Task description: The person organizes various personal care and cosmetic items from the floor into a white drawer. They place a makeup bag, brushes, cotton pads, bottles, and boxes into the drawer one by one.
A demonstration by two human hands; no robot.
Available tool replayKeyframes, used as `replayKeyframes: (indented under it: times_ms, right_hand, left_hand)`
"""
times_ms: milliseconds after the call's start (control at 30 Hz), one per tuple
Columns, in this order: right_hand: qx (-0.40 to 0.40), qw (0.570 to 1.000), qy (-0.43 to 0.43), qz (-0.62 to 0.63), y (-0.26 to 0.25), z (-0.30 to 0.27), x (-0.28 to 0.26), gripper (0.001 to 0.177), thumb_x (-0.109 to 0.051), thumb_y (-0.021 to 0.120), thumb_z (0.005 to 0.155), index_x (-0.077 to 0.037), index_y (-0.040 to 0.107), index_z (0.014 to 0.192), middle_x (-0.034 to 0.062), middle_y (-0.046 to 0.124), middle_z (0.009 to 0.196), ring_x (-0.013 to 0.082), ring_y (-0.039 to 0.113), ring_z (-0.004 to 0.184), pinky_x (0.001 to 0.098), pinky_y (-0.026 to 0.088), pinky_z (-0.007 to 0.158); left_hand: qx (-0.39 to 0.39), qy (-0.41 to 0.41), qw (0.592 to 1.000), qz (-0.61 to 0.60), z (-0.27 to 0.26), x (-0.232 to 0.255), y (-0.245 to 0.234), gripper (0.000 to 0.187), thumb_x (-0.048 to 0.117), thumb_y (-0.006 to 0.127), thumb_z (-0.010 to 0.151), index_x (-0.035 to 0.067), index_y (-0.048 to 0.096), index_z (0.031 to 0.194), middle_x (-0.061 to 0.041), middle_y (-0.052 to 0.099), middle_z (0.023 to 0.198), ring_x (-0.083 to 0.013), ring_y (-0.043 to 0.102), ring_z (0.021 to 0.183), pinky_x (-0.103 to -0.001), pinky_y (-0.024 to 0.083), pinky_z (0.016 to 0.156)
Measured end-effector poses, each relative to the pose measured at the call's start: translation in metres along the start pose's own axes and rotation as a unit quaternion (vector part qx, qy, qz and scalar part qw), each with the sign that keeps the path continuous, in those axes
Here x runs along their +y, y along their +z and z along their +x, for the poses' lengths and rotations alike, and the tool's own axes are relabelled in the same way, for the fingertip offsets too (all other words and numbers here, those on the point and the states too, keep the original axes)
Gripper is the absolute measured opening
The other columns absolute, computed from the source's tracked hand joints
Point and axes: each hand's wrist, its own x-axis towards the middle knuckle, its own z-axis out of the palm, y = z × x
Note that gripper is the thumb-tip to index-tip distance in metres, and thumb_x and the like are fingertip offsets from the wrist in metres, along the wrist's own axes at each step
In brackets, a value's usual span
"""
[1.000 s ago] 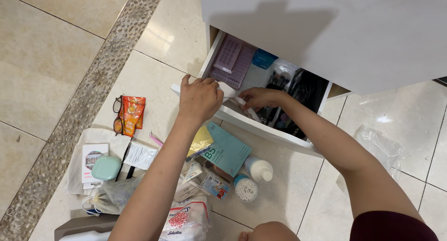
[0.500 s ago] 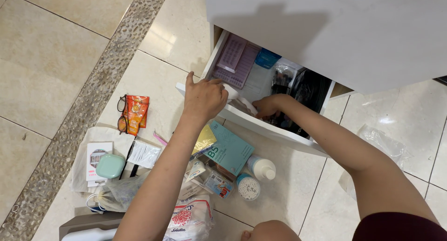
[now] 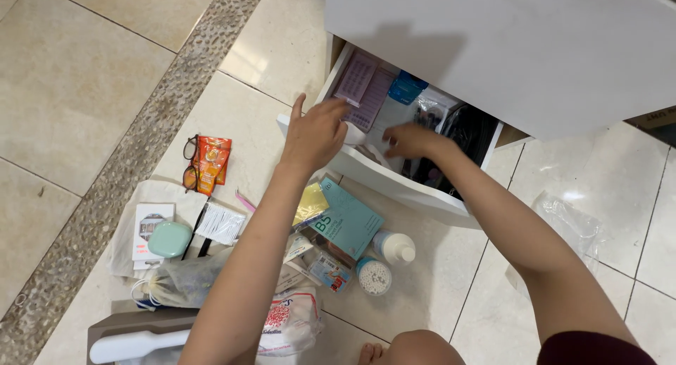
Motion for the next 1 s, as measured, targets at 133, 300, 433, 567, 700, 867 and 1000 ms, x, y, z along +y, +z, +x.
replayKeyframes:
  times_ms: [133, 300, 433, 567, 700, 867, 1000]
  right_hand:
    - [0.223, 0.961, -0.092, 0.136, -0.049, -0.086, -0.051, 0.04, -0.026, 0.067, 0.095, -0.007, 0.065, 0.13, 0.0103, 0.071, 0.123, 0.0247, 0.07, 0.098, 0.0385, 0.056, 0.086]
    - [0.1, 0.949, -0.214, 0.208, -0.012, -0.138, -0.116, 0.033, -0.025, 0.067, 0.093, -0.01, 0.069, 0.122, 0.0027, 0.077, 0.102, 0.0146, 0.076, 0.085, 0.0311, 0.06, 0.079]
    - [-0.019, 0.983, -0.181, 0.028, 0.089, -0.057, -0.148, 0.035, -0.024, 0.068, 0.093, -0.01, 0.067, 0.126, 0.0114, 0.075, 0.112, 0.0247, 0.073, 0.101, 0.036, 0.056, 0.089]
    - [0.057, 0.977, -0.153, -0.134, 0.173, 0.025, -0.144, 0.075, -0.022, 0.081, 0.077, -0.013, 0.049, 0.145, 0.0145, 0.046, 0.151, 0.0347, 0.049, 0.132, 0.0532, 0.044, 0.106]
    - [0.095, 0.977, -0.142, -0.129, 0.209, 0.062, -0.138, 0.098, -0.025, 0.092, 0.061, -0.016, 0.043, 0.147, 0.0112, 0.039, 0.154, 0.0313, 0.035, 0.145, 0.0659, 0.032, 0.108]
    - [0.137, 0.975, -0.099, -0.143, 0.218, 0.074, -0.128, 0.087, -0.028, 0.091, 0.066, -0.016, 0.049, 0.142, 0.0141, 0.051, 0.137, 0.0346, 0.047, 0.131, 0.0614, 0.037, 0.107]
    - [0.175, 0.978, -0.118, 0.006, 0.231, 0.083, -0.113, 0.052, -0.027, 0.083, 0.083, -0.007, 0.059, 0.125, 0.0159, 0.063, 0.119, 0.0358, 0.063, 0.113, 0.0478, 0.052, 0.097]
  left_hand:
    - [0.131, 0.041, 0.989, -0.047, -0.038, -0.014, -0.03, 0.038, 0.008, 0.052, 0.099, 0.005, 0.06, 0.137, -0.012, 0.054, 0.152, -0.0303, 0.048, 0.145, -0.054, 0.024, 0.126]
    - [0.187, -0.031, 0.979, -0.075, -0.128, -0.058, -0.047, 0.04, 0.007, 0.052, 0.101, 0.001, 0.056, 0.141, -0.018, 0.053, 0.154, -0.0367, 0.046, 0.145, -0.05, 0.032, 0.124]
    - [0.131, -0.09, 0.985, -0.064, -0.213, -0.086, -0.023, 0.036, 0.012, 0.056, 0.101, 0.0, 0.059, 0.135, -0.02, 0.055, 0.149, -0.0387, 0.048, 0.141, -0.048, 0.035, 0.119]
    - [0.091, -0.125, 0.985, -0.072, -0.294, -0.099, -0.005, 0.037, 0.015, 0.058, 0.1, -0.002, 0.06, 0.133, -0.023, 0.057, 0.144, -0.0404, 0.049, 0.137, -0.049, 0.036, 0.116]
    - [0.072, -0.168, 0.981, -0.064, -0.349, -0.102, -0.01, 0.037, 0.017, 0.058, 0.099, -0.002, 0.06, 0.131, -0.022, 0.058, 0.144, -0.0396, 0.05, 0.137, -0.048, 0.037, 0.115]
    - [0.071, -0.188, 0.976, -0.084, -0.377, -0.095, -0.015, 0.038, 0.018, 0.058, 0.099, -0.002, 0.061, 0.131, -0.022, 0.059, 0.142, -0.0391, 0.05, 0.136, -0.047, 0.037, 0.114]
    - [0.073, -0.195, 0.971, -0.117, -0.376, -0.092, -0.007, 0.036, 0.018, 0.059, 0.099, -0.002, 0.061, 0.129, -0.022, 0.059, 0.142, -0.0387, 0.05, 0.136, -0.046, 0.039, 0.114]
